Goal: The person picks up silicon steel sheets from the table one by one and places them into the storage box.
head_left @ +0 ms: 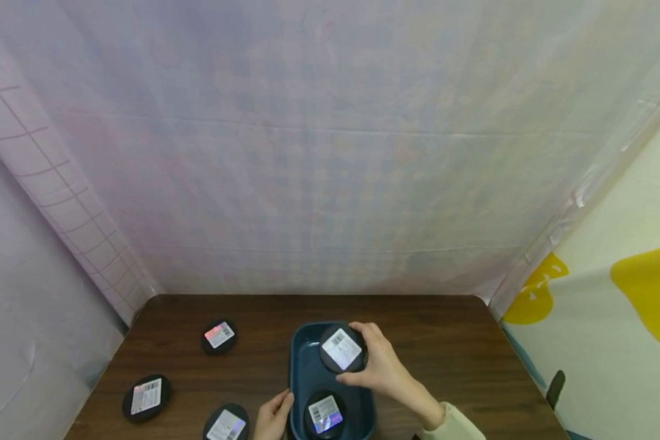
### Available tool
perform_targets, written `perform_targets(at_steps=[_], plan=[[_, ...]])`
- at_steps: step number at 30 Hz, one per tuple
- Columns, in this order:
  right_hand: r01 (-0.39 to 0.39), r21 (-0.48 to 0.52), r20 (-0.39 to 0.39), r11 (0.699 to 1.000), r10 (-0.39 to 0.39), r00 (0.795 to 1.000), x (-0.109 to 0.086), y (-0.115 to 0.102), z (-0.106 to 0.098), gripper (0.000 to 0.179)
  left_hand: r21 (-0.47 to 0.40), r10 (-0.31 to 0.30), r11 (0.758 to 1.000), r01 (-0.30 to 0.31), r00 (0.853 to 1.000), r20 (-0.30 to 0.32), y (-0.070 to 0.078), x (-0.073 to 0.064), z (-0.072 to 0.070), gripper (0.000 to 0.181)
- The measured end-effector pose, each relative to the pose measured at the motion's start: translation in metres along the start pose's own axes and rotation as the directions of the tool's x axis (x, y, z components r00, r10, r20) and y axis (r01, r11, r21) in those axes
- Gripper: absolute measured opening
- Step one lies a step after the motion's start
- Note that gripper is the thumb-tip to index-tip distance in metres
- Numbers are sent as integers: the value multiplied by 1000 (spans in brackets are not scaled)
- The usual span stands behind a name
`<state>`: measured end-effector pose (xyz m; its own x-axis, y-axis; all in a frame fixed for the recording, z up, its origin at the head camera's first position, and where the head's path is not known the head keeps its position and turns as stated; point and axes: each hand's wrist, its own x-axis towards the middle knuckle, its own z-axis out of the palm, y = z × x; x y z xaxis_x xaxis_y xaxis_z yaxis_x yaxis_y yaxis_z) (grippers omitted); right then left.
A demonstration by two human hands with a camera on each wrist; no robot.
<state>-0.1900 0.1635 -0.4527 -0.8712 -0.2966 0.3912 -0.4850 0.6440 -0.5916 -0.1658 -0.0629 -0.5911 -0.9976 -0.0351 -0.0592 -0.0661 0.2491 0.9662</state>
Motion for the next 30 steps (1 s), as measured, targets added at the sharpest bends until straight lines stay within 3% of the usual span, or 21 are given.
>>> perform_targets(at_steps=[22,30], plan=[[148,-14,90,989,-146,985,-4,-6,17,88,-21,5,1000,-6,1000,-7,-2,0,1,37],[144,-32,136,989,-138,981,-5,-9,20,88,-39,-13,999,12,1000,-18,-2,0,2,38]])
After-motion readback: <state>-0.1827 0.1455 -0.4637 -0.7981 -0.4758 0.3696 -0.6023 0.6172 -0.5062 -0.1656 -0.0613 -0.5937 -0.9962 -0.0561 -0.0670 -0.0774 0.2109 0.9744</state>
